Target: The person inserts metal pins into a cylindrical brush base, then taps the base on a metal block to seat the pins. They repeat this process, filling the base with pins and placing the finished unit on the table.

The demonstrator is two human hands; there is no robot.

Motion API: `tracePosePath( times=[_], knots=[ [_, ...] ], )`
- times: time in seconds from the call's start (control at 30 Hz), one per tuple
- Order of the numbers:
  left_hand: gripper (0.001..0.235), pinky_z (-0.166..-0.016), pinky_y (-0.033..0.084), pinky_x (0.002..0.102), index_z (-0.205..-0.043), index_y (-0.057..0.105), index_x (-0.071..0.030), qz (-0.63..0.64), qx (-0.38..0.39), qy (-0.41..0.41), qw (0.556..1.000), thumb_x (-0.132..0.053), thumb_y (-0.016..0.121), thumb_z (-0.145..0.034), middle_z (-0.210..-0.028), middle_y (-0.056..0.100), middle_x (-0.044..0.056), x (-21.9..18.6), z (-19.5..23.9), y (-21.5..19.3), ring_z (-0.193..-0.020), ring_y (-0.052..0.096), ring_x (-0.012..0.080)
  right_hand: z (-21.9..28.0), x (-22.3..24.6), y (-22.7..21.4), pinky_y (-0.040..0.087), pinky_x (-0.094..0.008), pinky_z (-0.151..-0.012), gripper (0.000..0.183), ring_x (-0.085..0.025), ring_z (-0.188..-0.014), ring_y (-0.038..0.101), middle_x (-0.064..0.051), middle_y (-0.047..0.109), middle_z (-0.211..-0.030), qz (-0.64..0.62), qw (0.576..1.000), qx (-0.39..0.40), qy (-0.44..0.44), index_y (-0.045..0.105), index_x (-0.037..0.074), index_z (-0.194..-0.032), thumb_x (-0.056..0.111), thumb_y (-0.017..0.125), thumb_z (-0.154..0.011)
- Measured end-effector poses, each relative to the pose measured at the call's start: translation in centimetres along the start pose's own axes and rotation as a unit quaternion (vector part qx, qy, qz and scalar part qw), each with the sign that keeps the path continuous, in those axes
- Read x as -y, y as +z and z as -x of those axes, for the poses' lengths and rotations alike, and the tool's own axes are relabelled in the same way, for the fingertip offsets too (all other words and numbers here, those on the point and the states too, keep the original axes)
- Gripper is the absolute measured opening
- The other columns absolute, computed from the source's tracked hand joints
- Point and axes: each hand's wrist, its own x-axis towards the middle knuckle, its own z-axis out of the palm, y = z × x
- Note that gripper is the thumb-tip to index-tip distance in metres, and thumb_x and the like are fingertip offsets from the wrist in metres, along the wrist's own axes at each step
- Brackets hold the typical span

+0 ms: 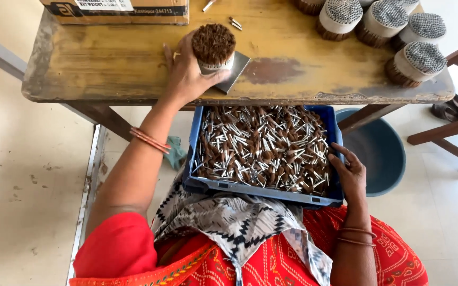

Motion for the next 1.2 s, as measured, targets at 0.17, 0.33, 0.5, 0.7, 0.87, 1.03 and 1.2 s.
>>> tracePosePath(
  times=[0.17, 0.33, 0.5, 0.7, 0.87, 1.03, 1.2],
  knots=[
    [0.131, -0.125, -0.008, 0.064, -0.158, 0.023, -0.01, 0.059, 0.078, -0.023, 0.995, -0.086, 0.079, -0.067, -0.155, 0.045, 0.022, -3.9, -0.3, -2.9, -0.146, 0.043, 0.0334, 0.1, 0.2, -0.2, 0.053, -0.023, -0.073, 0.038, -0.006, -0.083, 0.066, -0.003, 0.074, -0.105, 0.006, 1.0, 0.005, 0.004, 0.073, 0.015, -0.132, 0.013, 0.075, -0.094],
    [0.11, -0.124, -0.009, 0.063, -0.147, 0.047, -0.015, -0.024, 0.057, 0.068, 0.996, -0.086, 0.08, -0.069, -0.141, 0.058, 0.011, -6.3, -1.6, -4.8, -0.144, 0.05, 0.032, 0.5, 0.2, -0.4, 0.055, -0.022, -0.074, 0.04, -0.007, -0.083, 0.067, -0.003, 0.075, -0.106, 0.021, 1.0, 0.003, -0.002, 0.072, 0.015, -0.132, 0.014, 0.076, -0.092],
    [0.097, -0.13, -0.008, 0.062, -0.153, 0.043, -0.017, 0.093, 0.02, -0.016, 0.995, -0.075, 0.08, -0.085, -0.15, 0.059, 0.008, -3.4, -1.6, -3.2, -0.149, 0.052, 0.0327, 0.4, -0.2, -0.3, 0.054, -0.023, -0.073, 0.039, -0.008, -0.082, 0.067, -0.004, 0.075, -0.104, 0.001, 1.0, 0.005, 0.014, 0.073, 0.015, -0.132, 0.014, 0.076, -0.093],
    [0.116, -0.122, -0.005, 0.066, -0.157, 0.027, -0.013, 0.04, 0.041, -0.016, 0.998, -0.077, 0.085, -0.08, -0.155, 0.047, 0.015, -1.3, 0.5, -1.9, -0.148, 0.042, 0.0395, -0.1, -0.6, -0.3, 0.056, -0.024, -0.076, 0.038, -0.007, -0.086, 0.068, -0.003, 0.075, -0.107, -0.019, 1.0, 0.01, -0.012, 0.073, 0.014, -0.131, 0.013, 0.076, -0.093],
    [0.117, -0.123, -0.008, 0.066, -0.155, 0.037, -0.015, 0.019, 0.089, -0.025, 0.996, -0.078, 0.085, -0.069, -0.145, 0.056, 0.012, -3.5, -0.4, -3.1, -0.148, 0.045, 0.0367, -0.1, 0.0, -0.2, 0.056, -0.025, -0.076, 0.038, -0.008, -0.086, 0.068, -0.002, 0.075, -0.108, 0.017, 1.0, 0.006, -0.011, 0.073, 0.015, -0.131, 0.013, 0.076, -0.093],
    [0.105, -0.131, -0.016, 0.064, -0.145, 0.051, -0.015, 0.153, 0.048, -0.043, 0.986, -0.077, 0.081, -0.066, -0.142, 0.067, 0.008, -7.4, -2.3, -6.0, -0.148, 0.057, 0.0283, 0.2, -0.1, -0.2, 0.056, -0.024, -0.078, 0.038, -0.007, -0.088, 0.068, -0.002, 0.075, -0.108, 0.009, 1.0, 0.011, -0.023, 0.073, 0.014, -0.131, 0.015, 0.077, -0.092],
    [0.106, -0.119, -0.01, 0.065, -0.155, 0.043, -0.011, -0.045, 0.005, -0.027, 0.999, -0.075, 0.085, -0.082, -0.157, 0.048, 0.022, 0.4, 0.2, 1.2, -0.151, 0.035, 0.0467, 1.0, 0.2, -0.3, 0.054, -0.025, -0.075, 0.038, -0.008, -0.084, 0.066, -0.004, 0.075, -0.104, 0.008, 1.0, 0.009, 0.014, 0.073, 0.013, -0.132, 0.014, 0.076, -0.093]
  ],
)
